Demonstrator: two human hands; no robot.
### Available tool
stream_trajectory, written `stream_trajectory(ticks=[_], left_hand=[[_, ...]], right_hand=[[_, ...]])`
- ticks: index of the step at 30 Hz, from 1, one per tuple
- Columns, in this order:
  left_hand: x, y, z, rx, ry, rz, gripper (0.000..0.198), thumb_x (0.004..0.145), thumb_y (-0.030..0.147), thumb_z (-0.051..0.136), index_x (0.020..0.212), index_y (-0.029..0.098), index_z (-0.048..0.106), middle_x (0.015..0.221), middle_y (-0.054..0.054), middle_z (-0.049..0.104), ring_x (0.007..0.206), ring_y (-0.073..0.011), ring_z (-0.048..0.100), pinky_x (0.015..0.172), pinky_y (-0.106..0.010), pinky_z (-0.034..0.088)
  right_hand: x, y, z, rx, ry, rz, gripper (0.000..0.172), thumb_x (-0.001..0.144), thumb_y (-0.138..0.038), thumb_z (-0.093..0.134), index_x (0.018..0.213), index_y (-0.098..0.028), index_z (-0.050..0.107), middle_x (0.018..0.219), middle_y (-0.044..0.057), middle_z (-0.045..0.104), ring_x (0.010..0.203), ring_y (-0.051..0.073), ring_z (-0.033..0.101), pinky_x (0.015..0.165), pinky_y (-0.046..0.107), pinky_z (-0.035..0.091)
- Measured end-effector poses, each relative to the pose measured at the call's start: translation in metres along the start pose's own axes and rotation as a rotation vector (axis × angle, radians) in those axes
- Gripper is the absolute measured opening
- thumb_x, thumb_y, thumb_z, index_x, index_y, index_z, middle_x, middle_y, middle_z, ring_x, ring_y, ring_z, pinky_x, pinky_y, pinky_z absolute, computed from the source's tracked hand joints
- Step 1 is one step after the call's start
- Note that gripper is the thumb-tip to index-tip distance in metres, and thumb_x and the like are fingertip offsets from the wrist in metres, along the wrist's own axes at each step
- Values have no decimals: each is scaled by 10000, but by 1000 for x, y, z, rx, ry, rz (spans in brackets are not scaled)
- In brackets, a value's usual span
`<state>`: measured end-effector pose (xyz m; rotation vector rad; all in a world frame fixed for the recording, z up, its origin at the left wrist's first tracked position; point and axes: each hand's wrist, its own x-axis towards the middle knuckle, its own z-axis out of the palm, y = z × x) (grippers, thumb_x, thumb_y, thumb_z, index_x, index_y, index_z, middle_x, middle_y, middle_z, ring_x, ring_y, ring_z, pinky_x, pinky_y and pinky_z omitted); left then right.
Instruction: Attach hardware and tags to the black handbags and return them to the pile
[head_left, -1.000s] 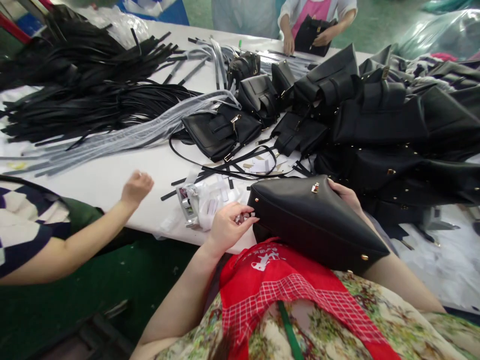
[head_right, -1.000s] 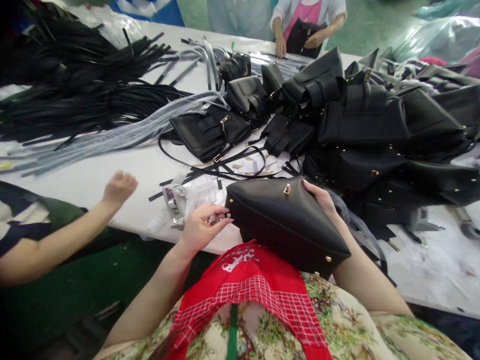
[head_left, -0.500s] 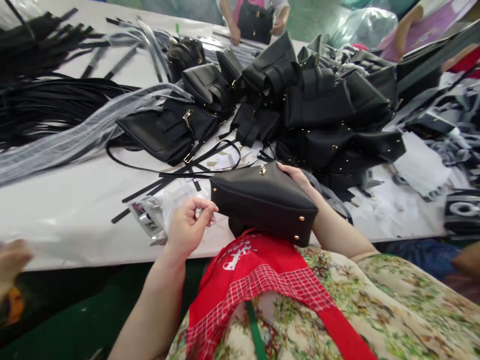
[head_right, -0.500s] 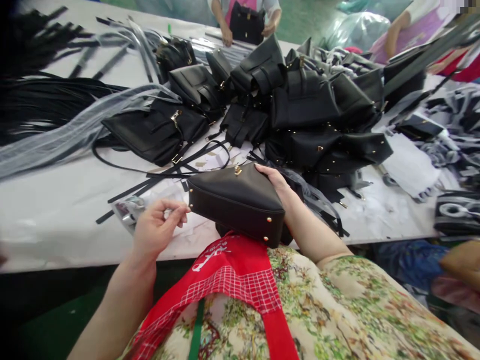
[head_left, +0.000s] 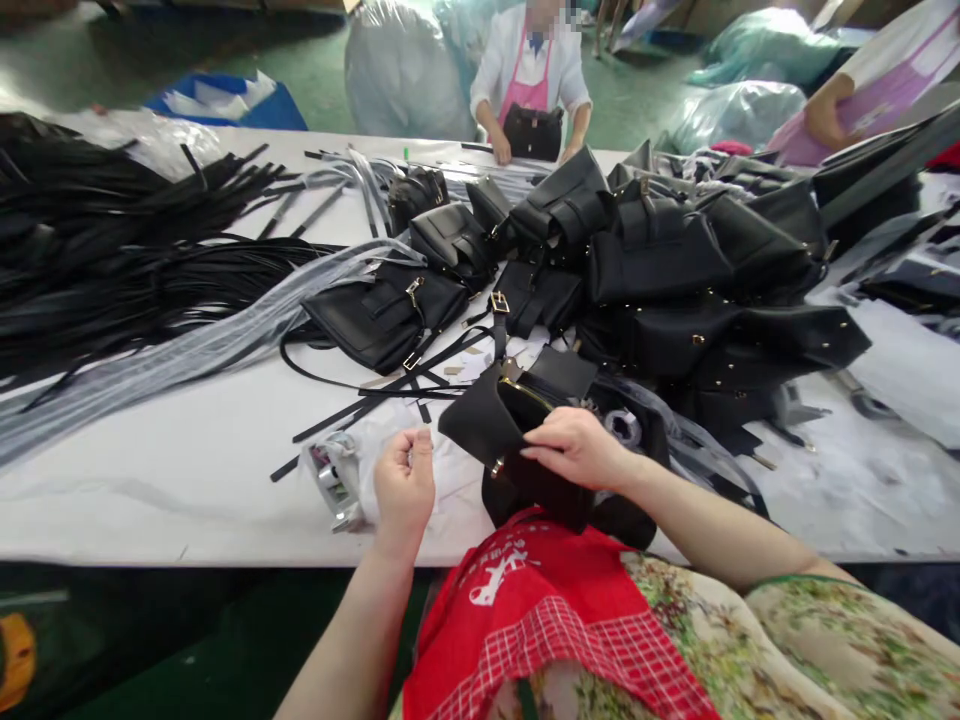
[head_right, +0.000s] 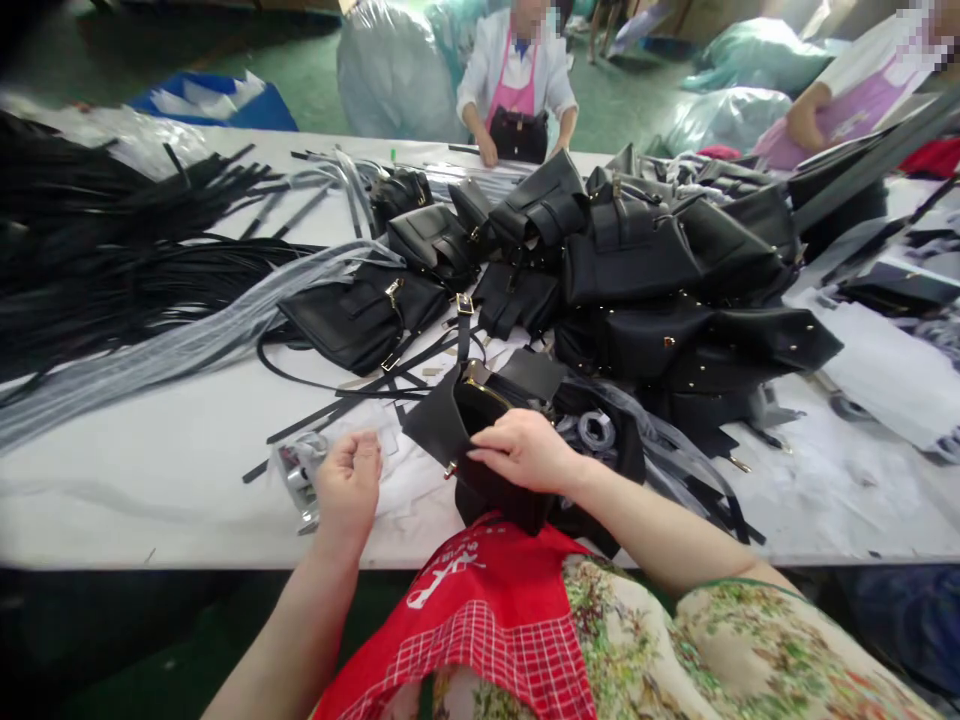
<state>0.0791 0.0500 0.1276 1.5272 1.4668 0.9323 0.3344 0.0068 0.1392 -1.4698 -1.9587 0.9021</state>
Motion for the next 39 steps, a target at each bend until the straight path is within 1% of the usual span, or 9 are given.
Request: stream_trajectory(ticks=[5, 8, 12, 17, 19, 23, 25, 30, 39], left_hand=[[7, -40, 45, 294, -108, 5, 364, 827, 456, 581, 591, 210, 454, 543, 39, 472, 533, -128, 446, 552, -257, 326], [1, -61, 83, 424, -258, -59, 434, 719, 521, 684, 572, 219, 409, 558, 32, 484, 543, -142, 465, 552, -270, 313], [-5, -74, 108, 499, -311, -76, 425, 750, 545, 644, 590, 224, 415, 582, 15, 505, 565, -159, 484, 564, -285, 313], [3, -69, 103, 475, -305, -60, 395, 799, 515, 599, 584, 223, 442, 588, 3, 541, 580, -167, 508, 584, -289, 342], [7, -68, 101, 476, -304, -80, 386, 796, 496, 608, 576, 223, 446, 576, 7, 537, 565, -165, 503, 581, -291, 344], [8, -68, 99, 448, -338, -79, 341, 772, 410, 656, 577, 217, 454, 559, 24, 519, 540, -148, 490, 566, -281, 343], [4, -66, 98, 379, -364, -64, 325, 796, 388, 636, 580, 209, 472, 561, 26, 525, 543, -136, 490, 569, -273, 354], [-8, -45, 88, 210, -378, -26, 311, 884, 395, 542, 655, 191, 589, 625, 0, 602, 600, -133, 523, 609, -266, 409], [-7, -15, 87, 208, -362, 108, 104, 853, 217, 615, 921, 221, 694, 874, -32, 707, 803, -173, 630, 768, -309, 502]], right_hand=[[-13, 55, 71, -455, -413, -87, 248, 922, -229, 485, 925, -177, 727, 777, 105, 708, 807, 215, 629, 797, 342, 439], [-24, 69, 94, -411, -439, -33, 289, 926, -145, 423, 994, -185, 701, 939, 112, 714, 851, 207, 638, 785, 326, 455], [-35, 56, 88, -380, -398, 136, 241, 936, -233, 454, 989, -155, 676, 948, 153, 696, 854, 236, 641, 780, 337, 475], [-45, 36, 74, -187, -221, 248, 311, 814, -327, 647, 1066, -145, 620, 1089, 164, 637, 1072, 306, 570, 942, 451, 434], [-43, 34, 77, 179, -124, 377, 387, 792, -383, 662, 1108, -171, 596, 1139, 146, 626, 1088, 285, 566, 952, 449, 439], [-26, 39, 94, 1144, -84, 906, 420, 870, -557, 493, 958, -171, 632, 953, 121, 685, 882, 215, 645, 712, 329, 516], [-17, 43, 103, 1368, 2, 1011, 374, 836, -530, 571, 868, -165, 645, 833, 82, 682, 736, 160, 632, 620, 259, 487], [-8, 43, 105, 1283, 282, 821, 284, 776, -450, 683, 800, -167, 677, 732, 13, 658, 626, 93, 557, 610, 208, 450], [-15, 36, 89, 873, 230, 638, 283, 854, -466, 586, 789, -194, 627, 639, -1, 634, 586, 135, 588, 595, 260, 476]])
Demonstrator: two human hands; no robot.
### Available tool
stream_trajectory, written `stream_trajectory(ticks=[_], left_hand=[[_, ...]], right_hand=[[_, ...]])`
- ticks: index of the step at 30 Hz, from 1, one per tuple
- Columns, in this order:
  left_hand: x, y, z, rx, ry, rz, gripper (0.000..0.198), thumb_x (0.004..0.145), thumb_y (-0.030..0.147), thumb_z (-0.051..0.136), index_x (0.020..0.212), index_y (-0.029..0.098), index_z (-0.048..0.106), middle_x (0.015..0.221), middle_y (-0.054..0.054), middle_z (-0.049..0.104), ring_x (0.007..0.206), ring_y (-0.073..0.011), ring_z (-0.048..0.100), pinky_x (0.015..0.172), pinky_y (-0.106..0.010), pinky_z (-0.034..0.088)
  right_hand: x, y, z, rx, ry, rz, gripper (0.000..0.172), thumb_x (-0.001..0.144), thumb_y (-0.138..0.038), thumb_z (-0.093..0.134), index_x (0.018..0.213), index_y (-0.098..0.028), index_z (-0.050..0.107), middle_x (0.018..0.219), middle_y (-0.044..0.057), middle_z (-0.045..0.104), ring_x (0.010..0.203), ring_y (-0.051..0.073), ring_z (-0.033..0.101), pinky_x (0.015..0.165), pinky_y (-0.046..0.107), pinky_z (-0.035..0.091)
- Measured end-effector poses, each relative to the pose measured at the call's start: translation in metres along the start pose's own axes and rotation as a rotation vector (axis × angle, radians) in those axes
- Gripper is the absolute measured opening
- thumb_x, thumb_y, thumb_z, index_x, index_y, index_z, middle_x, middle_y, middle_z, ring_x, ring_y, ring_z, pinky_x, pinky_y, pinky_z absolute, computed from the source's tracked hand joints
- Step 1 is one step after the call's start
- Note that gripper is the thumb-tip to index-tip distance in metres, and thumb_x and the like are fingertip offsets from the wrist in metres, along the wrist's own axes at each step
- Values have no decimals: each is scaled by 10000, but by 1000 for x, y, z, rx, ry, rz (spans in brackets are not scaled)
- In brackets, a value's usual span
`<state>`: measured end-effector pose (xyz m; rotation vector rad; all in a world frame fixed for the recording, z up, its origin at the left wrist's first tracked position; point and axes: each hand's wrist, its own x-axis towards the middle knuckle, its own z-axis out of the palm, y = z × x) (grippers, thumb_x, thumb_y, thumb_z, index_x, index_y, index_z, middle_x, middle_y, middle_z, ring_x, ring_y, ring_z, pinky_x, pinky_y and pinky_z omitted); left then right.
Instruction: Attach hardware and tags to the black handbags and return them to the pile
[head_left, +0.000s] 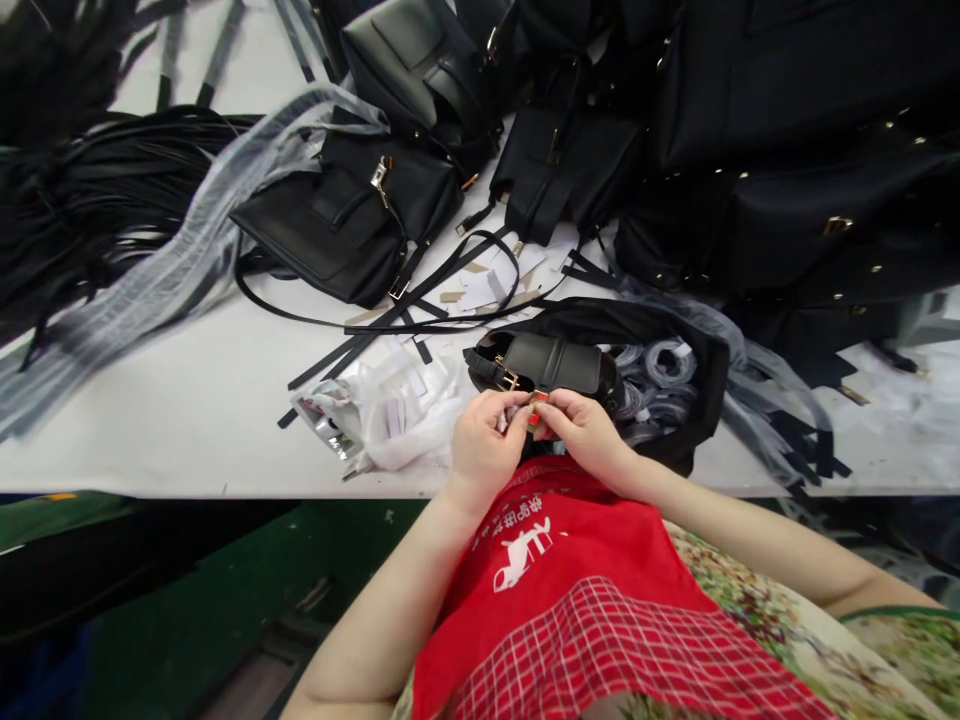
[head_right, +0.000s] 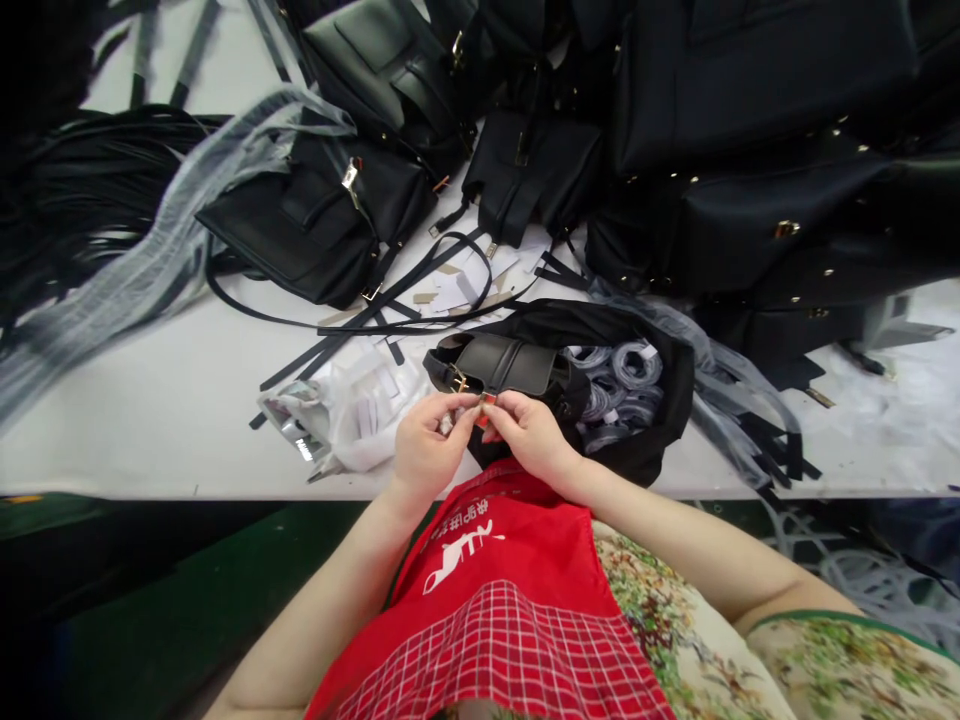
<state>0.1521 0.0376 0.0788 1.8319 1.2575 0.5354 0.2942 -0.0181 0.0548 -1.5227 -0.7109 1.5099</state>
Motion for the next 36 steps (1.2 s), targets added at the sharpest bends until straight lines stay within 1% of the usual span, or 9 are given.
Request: stream_trajectory(ticks=[3, 8, 12, 16, 24, 27, 31, 34, 36], left_hand=[[5, 3, 2, 31, 13, 43, 95, 855, 214, 616, 917, 220, 688, 882, -37, 706, 828, -180, 640, 790, -320, 510], [13, 7, 5, 71, 20, 81, 66, 825, 231, 666, 887, 212, 681, 850, -29, 699, 803, -173, 635, 776, -313, 511], [22, 8, 3, 79, -49, 71, 11, 819, 222, 672, 810, 218, 677, 801, -12, 687, 767, -160, 623, 748, -292, 500], [28, 10, -2, 77, -143, 57, 84, 833, 201, 647, 752, 218, 665, 745, 3, 667, 748, -152, 604, 727, -282, 481], [36, 7, -3, 44, -179, 34, 86, 817, 164, 652, 738, 195, 641, 730, 12, 663, 716, -141, 596, 713, -276, 473], [32, 8, -3, 113, -234, 83, 89, 846, 168, 623, 762, 196, 622, 762, 2, 660, 771, -157, 600, 753, -295, 472], [15, 17, -5, 219, -401, 171, 75, 885, 178, 570, 815, 193, 593, 849, -32, 646, 826, -189, 595, 770, -329, 473], [2, 21, -10, 182, -456, 168, 77, 897, 172, 552, 826, 194, 567, 852, -28, 629, 815, -180, 589, 765, -319, 474], [0, 20, -13, 144, -391, 172, 73, 901, 161, 542, 834, 189, 549, 856, -31, 618, 831, -176, 579, 764, -309, 471]], right_hand=[[0, -1, -4, -109, -4, -63, 202, 844, -395, 605, 792, -199, 609, 668, -4, 627, 588, 138, 574, 566, 257, 454], [2, -1, -11, -359, -3, -176, 228, 868, -296, 556, 660, -205, 530, 580, -18, 571, 525, 121, 497, 516, 249, 354], [4, -1, -16, -463, -33, -231, 209, 880, -257, 526, 678, -204, 534, 594, -19, 571, 537, 120, 492, 533, 249, 329], [4, 0, -18, -503, -58, -257, 217, 894, -263, 511, 687, -201, 524, 593, -27, 543, 536, 112, 466, 538, 244, 316], [4, -3, -18, -483, -58, -268, 204, 874, -239, 523, 680, -178, 527, 581, -34, 505, 536, 93, 431, 532, 227, 303], [3, -3, -17, -432, -49, -242, 198, 863, -240, 530, 676, -175, 530, 578, -33, 518, 537, 93, 436, 532, 227, 309], [2, -4, -16, -286, -10, -183, 217, 823, -257, 563, 631, -182, 494, 574, -33, 499, 549, 100, 431, 531, 231, 326], [4, -7, -16, 50, -62, -57, 114, 784, -289, 603, 798, -178, 580, 705, -12, 586, 626, 118, 514, 589, 239, 408], [7, -7, -16, 276, -89, 25, 190, 767, -303, 608, 908, -175, 618, 789, 8, 631, 679, 128, 560, 647, 255, 450]])
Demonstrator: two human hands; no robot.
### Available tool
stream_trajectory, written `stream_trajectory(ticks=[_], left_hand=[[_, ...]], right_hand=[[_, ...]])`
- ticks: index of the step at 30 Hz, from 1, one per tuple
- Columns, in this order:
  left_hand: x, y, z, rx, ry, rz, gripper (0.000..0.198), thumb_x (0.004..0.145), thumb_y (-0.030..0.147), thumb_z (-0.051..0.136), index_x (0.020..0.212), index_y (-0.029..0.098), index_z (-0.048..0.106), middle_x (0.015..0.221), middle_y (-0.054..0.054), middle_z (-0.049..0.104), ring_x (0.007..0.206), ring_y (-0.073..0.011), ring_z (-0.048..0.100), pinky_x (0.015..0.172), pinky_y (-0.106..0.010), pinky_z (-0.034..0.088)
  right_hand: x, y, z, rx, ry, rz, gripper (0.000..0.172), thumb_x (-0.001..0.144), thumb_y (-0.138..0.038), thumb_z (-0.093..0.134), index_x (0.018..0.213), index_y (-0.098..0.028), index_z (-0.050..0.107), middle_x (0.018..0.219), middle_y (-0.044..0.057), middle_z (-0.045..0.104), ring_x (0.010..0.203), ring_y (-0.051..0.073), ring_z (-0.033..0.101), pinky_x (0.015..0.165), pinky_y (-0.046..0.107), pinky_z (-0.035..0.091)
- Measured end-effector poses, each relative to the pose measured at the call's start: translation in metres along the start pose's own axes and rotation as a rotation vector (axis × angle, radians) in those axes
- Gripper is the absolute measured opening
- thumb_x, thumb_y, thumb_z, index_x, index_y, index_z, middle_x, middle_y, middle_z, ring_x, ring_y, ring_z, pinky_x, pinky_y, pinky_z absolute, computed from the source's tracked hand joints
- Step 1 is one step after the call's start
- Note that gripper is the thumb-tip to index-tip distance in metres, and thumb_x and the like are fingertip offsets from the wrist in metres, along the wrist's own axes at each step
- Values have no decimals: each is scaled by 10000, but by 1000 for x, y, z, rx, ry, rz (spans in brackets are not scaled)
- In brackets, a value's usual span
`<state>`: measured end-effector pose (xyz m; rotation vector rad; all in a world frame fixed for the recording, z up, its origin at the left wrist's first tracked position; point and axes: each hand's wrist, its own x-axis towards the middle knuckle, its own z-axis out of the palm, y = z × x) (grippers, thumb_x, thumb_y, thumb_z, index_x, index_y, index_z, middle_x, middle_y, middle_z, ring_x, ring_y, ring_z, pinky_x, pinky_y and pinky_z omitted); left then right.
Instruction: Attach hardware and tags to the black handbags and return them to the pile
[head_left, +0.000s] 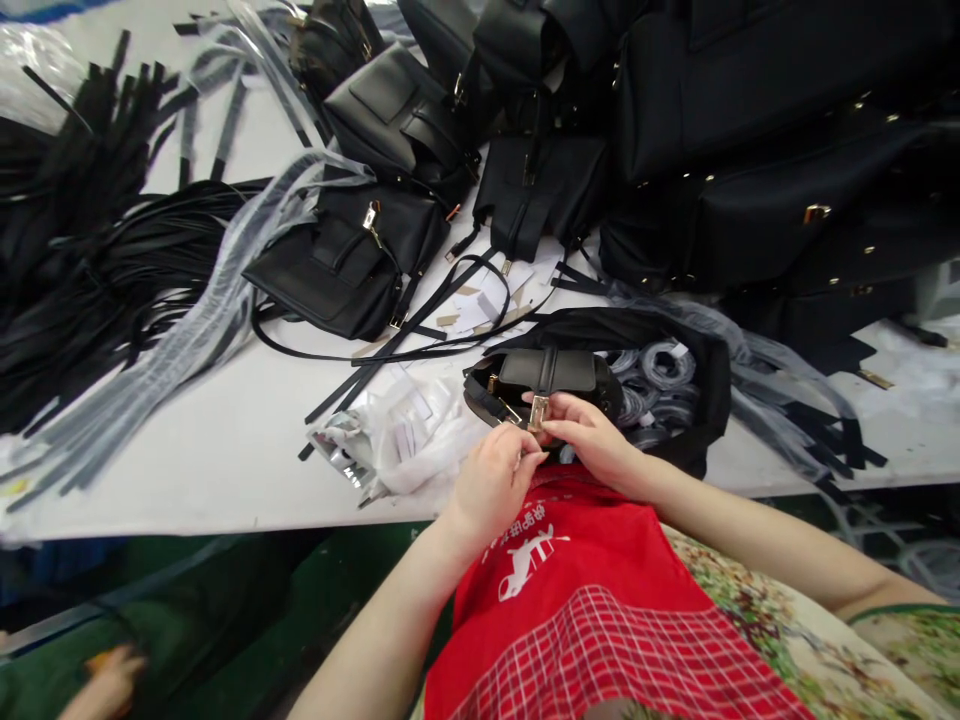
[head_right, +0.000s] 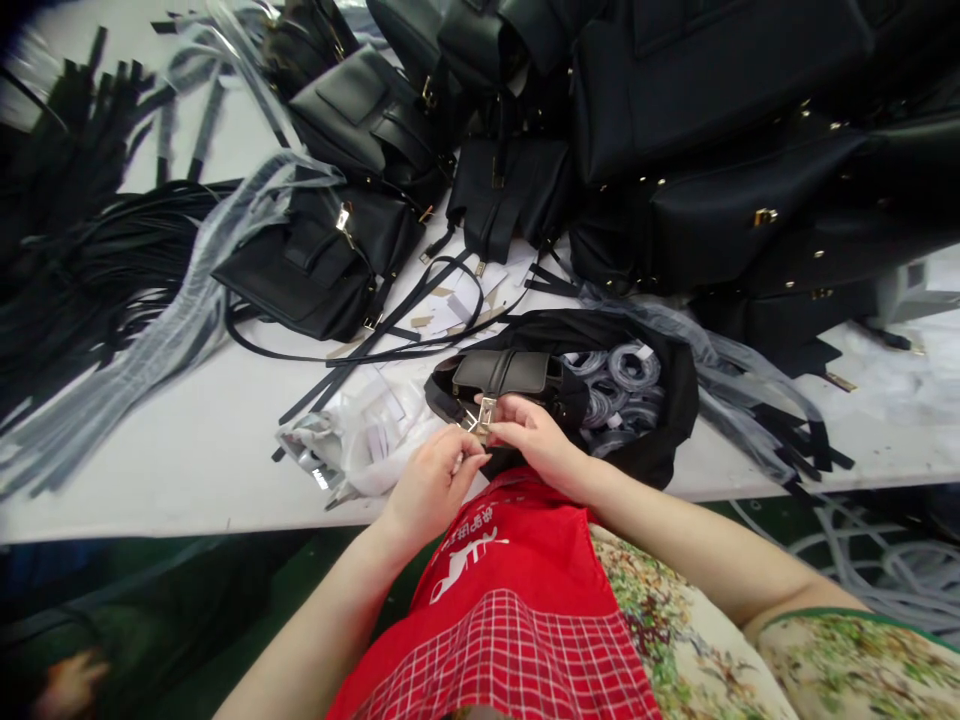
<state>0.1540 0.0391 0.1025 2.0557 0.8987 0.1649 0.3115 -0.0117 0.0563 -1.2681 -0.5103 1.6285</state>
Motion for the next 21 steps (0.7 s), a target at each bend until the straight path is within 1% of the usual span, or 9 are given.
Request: stream_trajectory(ticks=[2, 4, 7, 8, 11, 13, 15, 18, 21], left_hand=[[2, -3, -3, -10, 108, 17, 77, 903, 156, 535, 833, 187, 540, 852, -33, 608, 840, -172, 571, 765, -302, 468], [7, -6, -5, -7, 193, 45, 91, 904, 157, 536, 820, 191, 545, 832, -22, 602, 824, -159, 569, 761, -288, 467], [18, -9, -7, 15, 256, 83, 56, 890, 165, 569, 851, 203, 581, 845, -11, 624, 829, -148, 582, 775, -276, 472], [22, -9, -7, 26, 263, 88, 38, 879, 168, 589, 883, 206, 595, 866, -11, 634, 841, -149, 587, 783, -276, 476], [30, -8, -6, 58, 252, 68, 151, 829, 180, 659, 971, 205, 613, 911, -15, 640, 856, -154, 595, 781, -276, 487], [34, -8, -4, 72, 233, 41, 178, 807, 183, 682, 973, 199, 621, 899, -15, 633, 842, -155, 596, 765, -276, 491], [39, -9, -3, 73, 220, 22, 148, 806, 182, 678, 947, 199, 635, 876, -11, 632, 828, -153, 595, 760, -280, 490], [47, -12, -3, 44, 205, 2, 53, 819, 166, 654, 853, 206, 646, 832, 2, 636, 799, -142, 593, 749, -277, 488], [50, -8, -5, 56, 176, -20, 80, 826, 143, 643, 775, 202, 631, 798, 7, 632, 800, -143, 595, 754, -275, 489]], right_hand=[[3, 1, 1, 86, 15, 33, 188, 756, -308, 609, 871, -166, 653, 783, 16, 645, 682, 123, 566, 668, 254, 457], [6, 2, 3, 78, 49, 45, 164, 740, -310, 623, 801, -164, 668, 758, 16, 651, 668, 114, 558, 665, 245, 456], [7, 4, 4, 65, 89, 42, 171, 700, -288, 647, 829, -180, 678, 768, 5, 663, 677, 116, 561, 666, 246, 464], [7, 4, 4, 62, 91, 26, 175, 690, -275, 648, 837, -185, 678, 769, -1, 661, 682, 119, 562, 667, 248, 466], [6, 6, 2, 26, 70, -34, 107, 691, -240, 625, 779, -187, 657, 732, -19, 634, 680, 121, 552, 660, 246, 459], [5, 7, 0, -5, 46, -54, 72, 706, -225, 594, 751, -185, 633, 714, -26, 618, 674, 122, 547, 654, 246, 450], [4, 8, -2, -39, 24, -74, 68, 717, -211, 563, 745, -183, 618, 707, -28, 610, 671, 122, 543, 653, 248, 442], [5, 7, -3, -98, 7, -114, 60, 714, -194, 541, 719, -182, 600, 671, -34, 588, 644, 118, 528, 639, 248, 429], [5, 7, -4, -114, 16, -118, 53, 687, -185, 554, 694, -182, 607, 644, -35, 584, 623, 119, 522, 625, 249, 424]])
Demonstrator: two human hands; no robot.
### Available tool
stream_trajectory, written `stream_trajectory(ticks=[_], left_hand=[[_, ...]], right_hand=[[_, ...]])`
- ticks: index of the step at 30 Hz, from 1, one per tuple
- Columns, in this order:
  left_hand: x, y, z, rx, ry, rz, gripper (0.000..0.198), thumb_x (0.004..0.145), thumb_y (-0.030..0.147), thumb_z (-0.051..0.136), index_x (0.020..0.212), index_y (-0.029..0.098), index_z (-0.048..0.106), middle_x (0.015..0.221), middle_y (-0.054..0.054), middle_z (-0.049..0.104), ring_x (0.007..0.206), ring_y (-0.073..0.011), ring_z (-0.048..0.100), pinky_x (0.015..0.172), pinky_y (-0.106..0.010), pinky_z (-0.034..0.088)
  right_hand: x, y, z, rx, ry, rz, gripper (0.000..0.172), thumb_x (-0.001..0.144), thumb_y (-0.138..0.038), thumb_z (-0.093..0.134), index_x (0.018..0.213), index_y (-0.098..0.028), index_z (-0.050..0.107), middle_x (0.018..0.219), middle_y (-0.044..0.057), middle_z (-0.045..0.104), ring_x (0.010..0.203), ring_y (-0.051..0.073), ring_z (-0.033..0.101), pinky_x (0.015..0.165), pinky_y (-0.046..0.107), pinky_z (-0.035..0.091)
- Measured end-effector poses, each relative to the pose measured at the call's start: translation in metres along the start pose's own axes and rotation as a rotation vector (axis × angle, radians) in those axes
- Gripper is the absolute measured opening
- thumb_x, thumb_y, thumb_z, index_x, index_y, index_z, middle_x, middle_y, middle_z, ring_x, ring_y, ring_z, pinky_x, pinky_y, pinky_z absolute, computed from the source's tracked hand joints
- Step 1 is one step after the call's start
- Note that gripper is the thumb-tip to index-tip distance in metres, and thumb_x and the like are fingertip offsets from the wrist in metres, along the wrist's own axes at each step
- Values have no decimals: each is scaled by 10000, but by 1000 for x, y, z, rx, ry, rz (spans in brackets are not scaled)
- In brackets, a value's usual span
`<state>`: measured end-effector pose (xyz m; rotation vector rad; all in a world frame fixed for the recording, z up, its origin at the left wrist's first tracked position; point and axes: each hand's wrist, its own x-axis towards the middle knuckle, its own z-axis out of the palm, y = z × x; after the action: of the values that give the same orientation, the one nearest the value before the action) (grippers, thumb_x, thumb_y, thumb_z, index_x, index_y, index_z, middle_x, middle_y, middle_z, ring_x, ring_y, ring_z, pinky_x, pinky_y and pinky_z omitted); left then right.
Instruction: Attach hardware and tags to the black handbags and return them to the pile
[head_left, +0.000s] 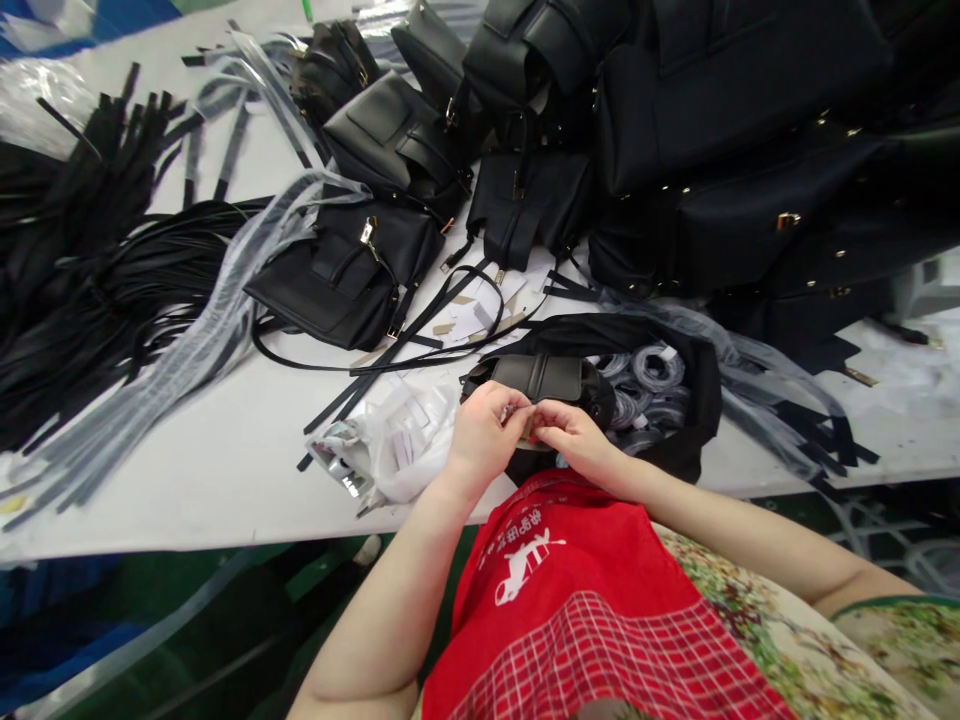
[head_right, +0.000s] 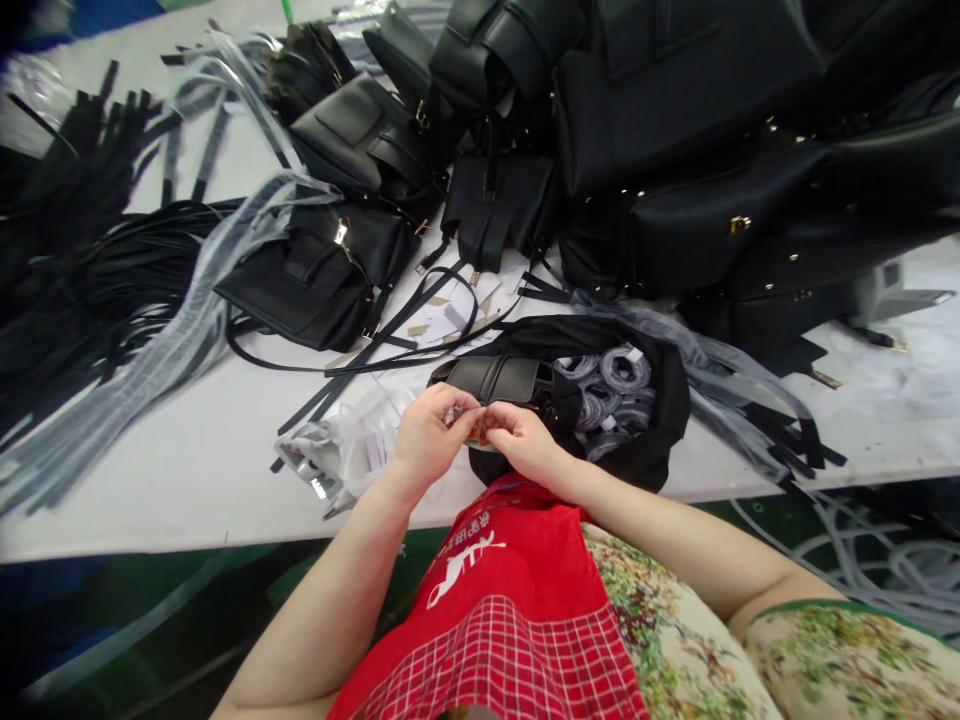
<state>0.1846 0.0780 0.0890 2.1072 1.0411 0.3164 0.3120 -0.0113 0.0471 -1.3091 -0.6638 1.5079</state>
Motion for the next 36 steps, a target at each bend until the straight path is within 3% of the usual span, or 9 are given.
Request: stream_trajectory(ticks=[3, 6, 8, 13, 20, 23, 30, 34, 36], left_hand=[[-8, 13, -3, 149, -122, 49, 83, 858, 163, 614, 781, 193, 610, 828, -15, 623, 816, -169, 599, 749, -299, 496], [-26, 24, -6, 306, -281, 122, 72, 892, 182, 568, 823, 193, 586, 875, -33, 611, 803, -183, 601, 736, -313, 506], [-36, 24, -7, 323, -262, 140, 63, 910, 180, 537, 855, 194, 564, 898, -39, 610, 822, -185, 607, 745, -311, 511], [-38, 12, -1, 319, -79, 151, 62, 931, 155, 475, 898, 192, 511, 935, -61, 631, 867, -195, 613, 756, -315, 504], [-49, 26, 20, 523, -292, 76, 148, 900, 71, 436, 868, 185, 525, 822, -68, 613, 718, -211, 602, 604, -305, 462], [-61, 22, 3, 329, -403, 74, 132, 871, 65, 486, 846, 190, 521, 828, -54, 628, 747, -203, 614, 661, -313, 488], [-68, 2, -49, -273, -318, -255, 83, 900, 212, 515, 821, 185, 526, 729, 3, 610, 645, -126, 594, 619, -260, 489], [-75, 2, -71, -564, -375, -311, 158, 909, 290, 525, 793, 185, 503, 695, 9, 584, 602, -120, 587, 614, -274, 493], [-80, -2, -84, -650, -306, -310, 171, 911, 302, 531, 787, 190, 490, 685, 13, 578, 602, -118, 578, 617, -274, 487]], right_hand=[[0, 1, -2, 183, 36, 75, 45, 660, -208, 582, 634, -179, 603, 623, -22, 588, 610, 121, 518, 618, 250, 430], [0, -1, -2, 535, 38, 218, 187, 733, -355, 568, 696, -181, 623, 666, 16, 628, 623, 149, 552, 622, 284, 469], [1, -3, -1, 639, 51, 275, 256, 781, -426, 577, 811, -181, 642, 720, 32, 663, 636, 162, 582, 629, 303, 495], [6, 0, 7, 544, 137, 302, 261, 750, -410, 688, 836, -168, 638, 686, 35, 680, 566, 148, 602, 595, 290, 518], [7, 8, 10, 395, 230, 241, 245, 806, -401, 630, 892, -173, 656, 774, 56, 718, 663, 190, 645, 610, 312, 532], [5, 7, 8, 376, 183, 289, 272, 862, -412, 564, 895, -162, 665, 732, 71, 716, 582, 175, 635, 572, 305, 529], [0, 11, 13, 396, 79, 320, 301, 896, -419, 542, 920, -140, 650, 771, 93, 728, 562, 143, 650, 542, 247, 522], [1, 9, 9, 411, 129, 301, 282, 898, -406, 542, 910, -146, 651, 746, 95, 728, 559, 158, 649, 539, 269, 540], [0, 8, 6, 414, 142, 283, 273, 898, -399, 540, 915, -151, 652, 738, 93, 728, 563, 166, 652, 541, 278, 546]])
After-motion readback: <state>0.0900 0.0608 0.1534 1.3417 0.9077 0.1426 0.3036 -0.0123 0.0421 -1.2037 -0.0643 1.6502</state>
